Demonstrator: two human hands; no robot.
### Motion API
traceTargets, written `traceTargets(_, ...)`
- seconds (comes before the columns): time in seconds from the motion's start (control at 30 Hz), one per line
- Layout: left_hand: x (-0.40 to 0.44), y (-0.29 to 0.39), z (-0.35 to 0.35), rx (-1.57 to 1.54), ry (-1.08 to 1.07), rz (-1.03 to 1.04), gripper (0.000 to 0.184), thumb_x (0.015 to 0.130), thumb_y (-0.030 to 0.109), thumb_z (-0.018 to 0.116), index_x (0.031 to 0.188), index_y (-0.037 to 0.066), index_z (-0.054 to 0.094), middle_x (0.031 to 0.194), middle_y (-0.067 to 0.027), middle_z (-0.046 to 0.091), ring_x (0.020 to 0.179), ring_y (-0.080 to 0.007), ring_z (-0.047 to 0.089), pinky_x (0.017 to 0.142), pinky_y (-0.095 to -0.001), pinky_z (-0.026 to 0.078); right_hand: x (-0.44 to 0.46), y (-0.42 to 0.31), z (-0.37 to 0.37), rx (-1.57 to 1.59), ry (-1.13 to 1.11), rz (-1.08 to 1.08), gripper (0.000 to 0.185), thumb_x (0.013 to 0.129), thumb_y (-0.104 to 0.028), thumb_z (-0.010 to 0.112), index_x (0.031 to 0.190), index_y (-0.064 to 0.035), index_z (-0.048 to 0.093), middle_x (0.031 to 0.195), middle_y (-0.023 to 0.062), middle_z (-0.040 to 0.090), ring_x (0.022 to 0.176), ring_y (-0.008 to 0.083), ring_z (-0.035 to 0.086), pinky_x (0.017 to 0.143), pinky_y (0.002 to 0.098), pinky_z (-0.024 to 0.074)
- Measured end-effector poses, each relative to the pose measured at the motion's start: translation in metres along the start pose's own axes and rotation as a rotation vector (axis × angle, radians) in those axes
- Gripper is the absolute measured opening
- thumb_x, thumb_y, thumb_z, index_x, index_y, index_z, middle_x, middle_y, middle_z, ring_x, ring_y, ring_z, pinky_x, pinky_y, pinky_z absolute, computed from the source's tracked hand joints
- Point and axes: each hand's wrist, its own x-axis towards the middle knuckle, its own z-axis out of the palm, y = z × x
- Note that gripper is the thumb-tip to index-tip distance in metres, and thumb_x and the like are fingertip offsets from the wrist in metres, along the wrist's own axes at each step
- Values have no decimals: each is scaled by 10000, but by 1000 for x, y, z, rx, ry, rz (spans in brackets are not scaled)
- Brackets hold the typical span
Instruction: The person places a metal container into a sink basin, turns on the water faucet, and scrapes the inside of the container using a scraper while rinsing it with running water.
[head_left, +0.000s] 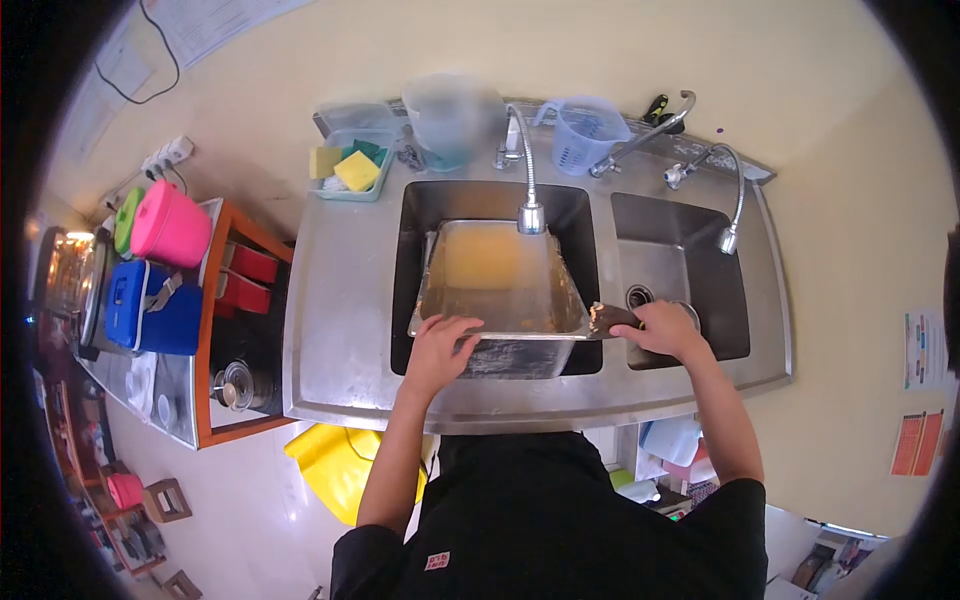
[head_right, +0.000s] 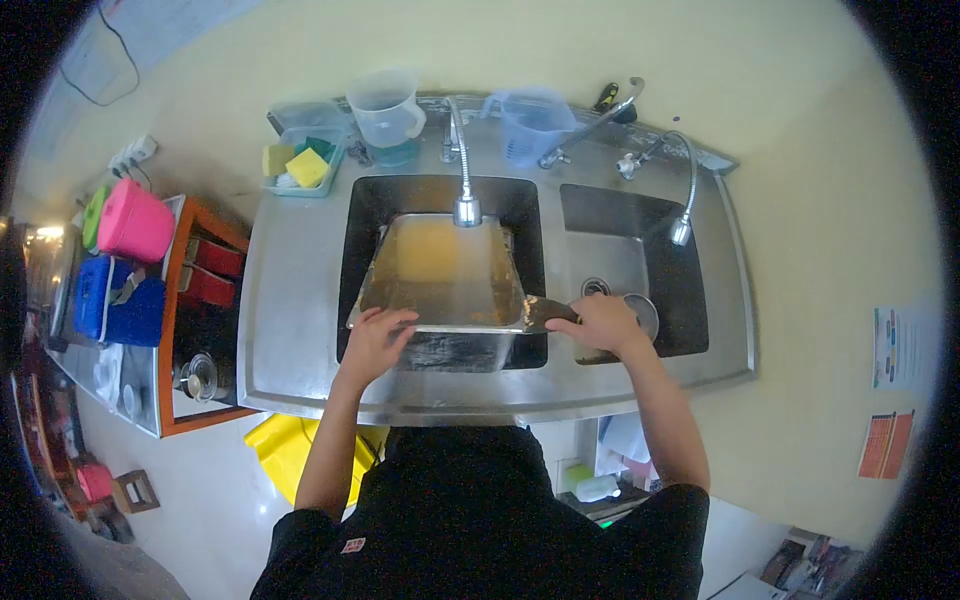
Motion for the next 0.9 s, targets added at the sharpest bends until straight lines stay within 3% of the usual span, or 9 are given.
traceTargets(0.2,-2,0,5,-80,64,-32,276,915,175,679,1185,119,662,986,-55,746,1000,-253,683,1030,-414,416,14,-22,11,-32,-2,-29,722,866,-742,539,816,-46,725,795,193,701,774,395,694,701,495,548)
traceTargets(0.3,-2,2,5,-70,73,-37,277,912,173,686,1184,124,664,968,-58,749,984,-250,686,1020,-412,419,27,-46,30,31,98,-86,712,870,-732,545,838,-44,723,815,192,700,798,393,696,700,496,544)
traceTargets(0.43,-2,-3,4,-110,68,-42,281,909,185,694,1183,130,667,961,-63,751,964,-258,689,1008,-410,422,13,-48,-9,-7,1,-39,710,866,-725,559,897,-33,717,874,209,704,863,399,695,755,510,543)
traceTargets(0.53,-2,-3,4,-109,88,-34,280,904,192,701,1177,133,672,958,-64,751,952,-263,691,1003,-408,423,13,-37,-8,-67,-70,15,704,866,-725,559,918,-41,717,883,209,704,873,397,697,774,513,545)
traceTargets(0.73,-2,-8,6,-120,66,-57,278,897,207,713,1164,135,679,939,-67,751,927,-259,693,996,-413,421,32,-88,5,55,-42,-28,710,858,-732,561,902,-44,729,907,214,715,881,407,701,780,510,552)
traceTargets(0.9,-3,-8,8,-168,81,-96,287,885,206,730,1159,137,681,922,-65,749,913,-257,693,992,-411,418,7,-33,-12,-105,-80,70,740,843,-755,553,907,-40,734,895,215,716,853,407,705,758,498,562)
